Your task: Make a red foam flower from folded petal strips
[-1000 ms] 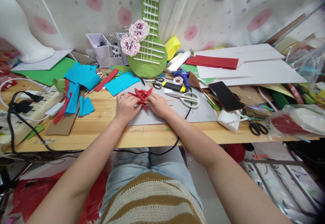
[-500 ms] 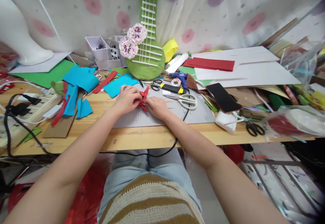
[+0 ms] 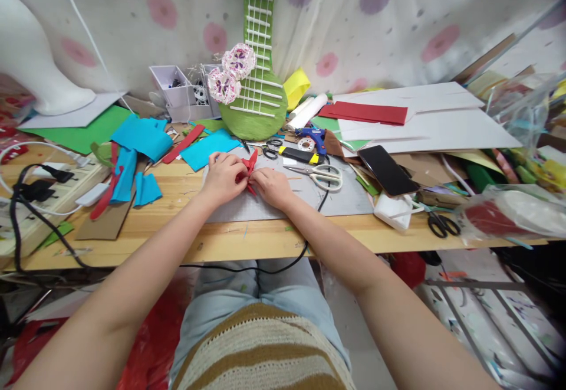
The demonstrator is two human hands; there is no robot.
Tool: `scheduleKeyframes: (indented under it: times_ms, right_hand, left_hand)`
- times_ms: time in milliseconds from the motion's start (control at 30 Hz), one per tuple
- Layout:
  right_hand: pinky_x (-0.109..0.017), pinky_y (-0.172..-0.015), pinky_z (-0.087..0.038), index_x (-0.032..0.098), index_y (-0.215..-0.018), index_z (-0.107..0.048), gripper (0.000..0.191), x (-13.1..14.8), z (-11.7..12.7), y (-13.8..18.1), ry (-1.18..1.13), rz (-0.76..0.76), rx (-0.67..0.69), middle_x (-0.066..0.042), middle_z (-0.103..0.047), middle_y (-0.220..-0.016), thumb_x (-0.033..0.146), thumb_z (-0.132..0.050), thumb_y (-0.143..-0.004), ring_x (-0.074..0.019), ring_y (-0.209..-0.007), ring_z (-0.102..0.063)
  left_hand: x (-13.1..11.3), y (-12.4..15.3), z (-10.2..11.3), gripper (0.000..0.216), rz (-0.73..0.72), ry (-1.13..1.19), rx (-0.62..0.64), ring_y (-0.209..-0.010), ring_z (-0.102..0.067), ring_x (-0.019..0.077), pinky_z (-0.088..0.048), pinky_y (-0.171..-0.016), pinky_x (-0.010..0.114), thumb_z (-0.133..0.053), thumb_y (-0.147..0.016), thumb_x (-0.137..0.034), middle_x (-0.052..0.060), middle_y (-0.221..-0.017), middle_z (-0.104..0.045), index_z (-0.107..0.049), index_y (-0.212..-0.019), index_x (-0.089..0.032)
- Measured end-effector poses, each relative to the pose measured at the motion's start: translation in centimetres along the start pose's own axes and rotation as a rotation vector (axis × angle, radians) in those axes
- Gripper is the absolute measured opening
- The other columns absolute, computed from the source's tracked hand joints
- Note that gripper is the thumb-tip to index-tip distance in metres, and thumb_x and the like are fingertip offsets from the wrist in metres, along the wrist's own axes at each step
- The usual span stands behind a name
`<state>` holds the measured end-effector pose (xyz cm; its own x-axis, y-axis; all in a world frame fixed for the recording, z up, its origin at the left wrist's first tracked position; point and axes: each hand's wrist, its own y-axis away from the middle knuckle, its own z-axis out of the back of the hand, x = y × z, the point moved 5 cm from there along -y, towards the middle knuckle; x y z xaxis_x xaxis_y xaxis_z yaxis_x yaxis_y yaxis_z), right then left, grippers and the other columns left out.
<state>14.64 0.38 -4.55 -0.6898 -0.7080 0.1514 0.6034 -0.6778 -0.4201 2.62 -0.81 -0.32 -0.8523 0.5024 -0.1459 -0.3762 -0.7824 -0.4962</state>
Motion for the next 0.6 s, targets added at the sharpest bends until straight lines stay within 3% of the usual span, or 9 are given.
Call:
scheduleKeyframes:
  times_ms: [133, 333, 467, 600]
  right_hand:
    - [-0.028, -0.075, -0.041, 0.016, -0.1, -0.061, 0.024, -0.1, 0.0, -0.1, -0.041, 0.002, -0.021, -0.01, -0.065, -0.108, 0.027, -0.041, -0.094, -0.0179, -0.096, -0.057]
    - [-0.026, -0.072, -0.042, 0.017, -0.1, -0.061, 0.023, 0.2, 0.2, -0.2, -0.07, 0.0, -0.002, -0.009, -0.063, -0.112, 0.027, -0.041, -0.094, -0.0167, -0.098, -0.056]
    - [-0.023, -0.064, -0.04, 0.019, -0.095, -0.063, 0.024, 0.2, 0.3, -0.2, -0.069, -0.033, -0.012, -0.005, -0.06, -0.116, 0.031, -0.042, -0.093, -0.0144, -0.092, -0.056]
    - [-0.023, -0.064, -0.04, 0.02, -0.094, -0.062, 0.02, -0.2, 0.1, -0.4, -0.092, -0.068, -0.04, -0.004, -0.059, -0.113, 0.026, -0.043, -0.091, -0.0149, -0.096, -0.054]
  left_hand:
    - [-0.1, 1.5, 0.1, 0.003, 0.003, -0.034, -0.091, -0.096, -0.051, 0.0233, -0.029, -0.089, 0.043, -0.058, -0.075, -0.024, 0.004, -0.089, -0.063, -0.06, -0.074, -0.022]
    - [0.3, 3.5, 0.0, 0.009, 0.142, -0.071, -0.22, -0.093, -0.051, 0.0237, -0.03, -0.089, 0.043, -0.06, -0.076, -0.032, 0.005, -0.087, -0.062, -0.064, -0.075, -0.023]
    - [-0.4, 3.4, -0.4, 0.019, 0.241, -0.078, -0.215, -0.091, -0.051, 0.0227, -0.027, -0.093, 0.045, -0.058, -0.078, -0.034, 0.004, -0.081, -0.062, -0.067, -0.066, -0.023]
    - [-1.5, 3.1, -1.2, 0.018, 0.304, -0.083, -0.152, -0.092, -0.049, 0.0246, -0.026, -0.093, 0.046, -0.062, -0.074, -0.039, 0.005, -0.083, -0.063, -0.07, -0.071, -0.024]
